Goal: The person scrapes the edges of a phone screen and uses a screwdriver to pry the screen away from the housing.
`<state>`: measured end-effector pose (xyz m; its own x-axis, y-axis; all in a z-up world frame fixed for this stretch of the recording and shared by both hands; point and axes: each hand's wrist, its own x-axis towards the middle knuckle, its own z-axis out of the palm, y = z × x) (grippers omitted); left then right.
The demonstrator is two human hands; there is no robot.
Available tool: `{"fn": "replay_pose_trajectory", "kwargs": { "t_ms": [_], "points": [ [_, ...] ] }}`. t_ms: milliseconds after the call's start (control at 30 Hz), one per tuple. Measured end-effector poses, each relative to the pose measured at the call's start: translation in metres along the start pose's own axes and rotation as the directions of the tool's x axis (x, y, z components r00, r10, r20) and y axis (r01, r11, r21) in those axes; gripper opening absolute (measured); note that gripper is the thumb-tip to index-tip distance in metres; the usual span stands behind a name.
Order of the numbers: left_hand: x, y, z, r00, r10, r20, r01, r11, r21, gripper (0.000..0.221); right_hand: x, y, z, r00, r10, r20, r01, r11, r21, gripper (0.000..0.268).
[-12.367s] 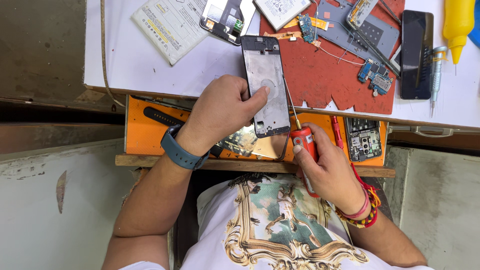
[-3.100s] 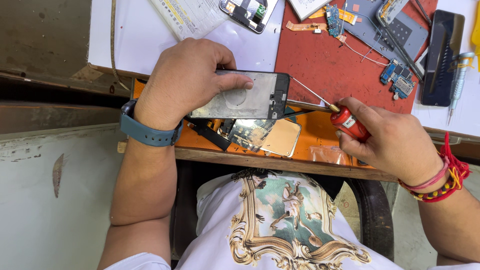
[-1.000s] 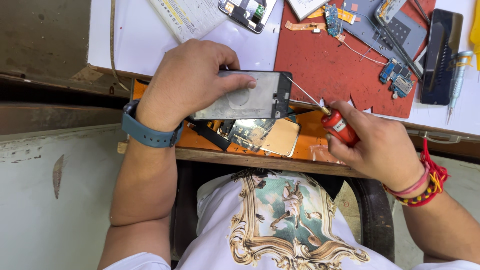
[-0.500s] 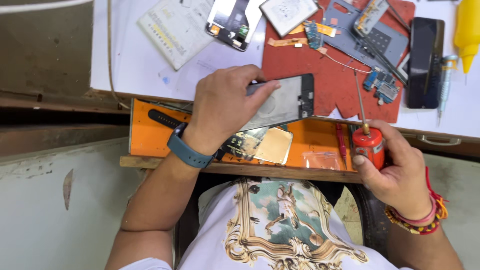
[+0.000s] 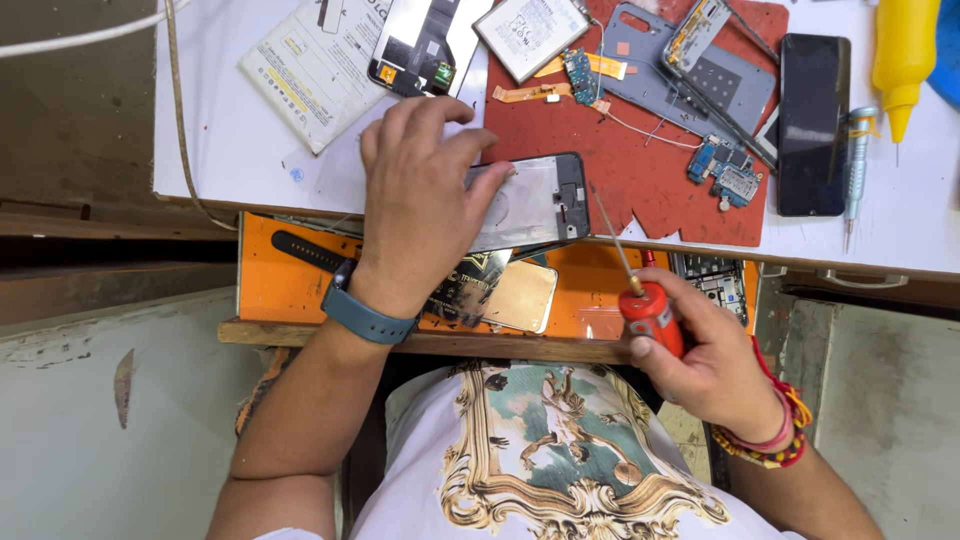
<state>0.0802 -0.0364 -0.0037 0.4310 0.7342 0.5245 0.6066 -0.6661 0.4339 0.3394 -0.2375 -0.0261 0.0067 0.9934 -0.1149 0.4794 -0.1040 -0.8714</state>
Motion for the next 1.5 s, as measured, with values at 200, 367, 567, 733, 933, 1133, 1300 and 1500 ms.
{"fn": "replay_pose_trajectory", "kwargs": {
  "t_ms": [200, 367, 567, 733, 933, 1133, 1300, 1500],
  "points": [
    [-0.021, 0.051, 0.005, 0.948, -0.217, 0.234, 0.313, 0.491, -0.813, 0.012, 0.007, -0.02, 0.008, 0.997, -0.079, -0.014, 0.078, 0.996, -0.042, 0.059],
    [-0.04, 0.068, 0.01, 0.901, -0.291, 0.321, 0.374, 0.146, -0.916, 0.015, 0.008, -0.03, 0.017, 0.991, -0.124, 0.049, 0.124, 0.992, -0.003, 0.059],
    [-0.053, 0.076, 0.008, 0.892, -0.408, 0.194, 0.202, -0.022, -0.979, 0.015, 0.006, -0.042, 0.036, 0.965, -0.258, 0.039, 0.259, 0.966, -0.005, 0.061],
    [-0.052, 0.075, -0.004, 0.892, -0.417, 0.176, 0.218, 0.054, -0.975, 0.016, 0.003, -0.044, 0.04, 0.967, -0.251, 0.036, 0.25, 0.968, 0.029, 0.064],
    [-0.053, 0.081, -0.006, 0.891, -0.45, 0.062, 0.148, 0.16, -0.976, 0.015, -0.004, -0.049, 0.044, 0.957, -0.288, 0.017, 0.287, 0.957, 0.045, 0.063],
    [-0.038, -0.017, -0.061, 0.554, -0.77, -0.315, -0.277, 0.186, -0.943, 0.032, -0.012, -0.038, 0.052, 0.941, -0.322, 0.109, 0.326, 0.945, -0.024, 0.061],
    [-0.053, -0.039, -0.099, 0.628, -0.542, -0.559, -0.463, 0.318, -0.828, 0.043, -0.015, -0.024, 0.04, 0.992, -0.128, -0.008, 0.128, 0.991, 0.045, 0.059],
    [-0.056, -0.039, -0.081, 0.702, -0.558, -0.442, -0.272, 0.363, -0.891, 0.027, -0.019, -0.013, 0.047, 0.996, -0.043, 0.078, 0.035, 0.994, 0.104, 0.059]
  ]
}}
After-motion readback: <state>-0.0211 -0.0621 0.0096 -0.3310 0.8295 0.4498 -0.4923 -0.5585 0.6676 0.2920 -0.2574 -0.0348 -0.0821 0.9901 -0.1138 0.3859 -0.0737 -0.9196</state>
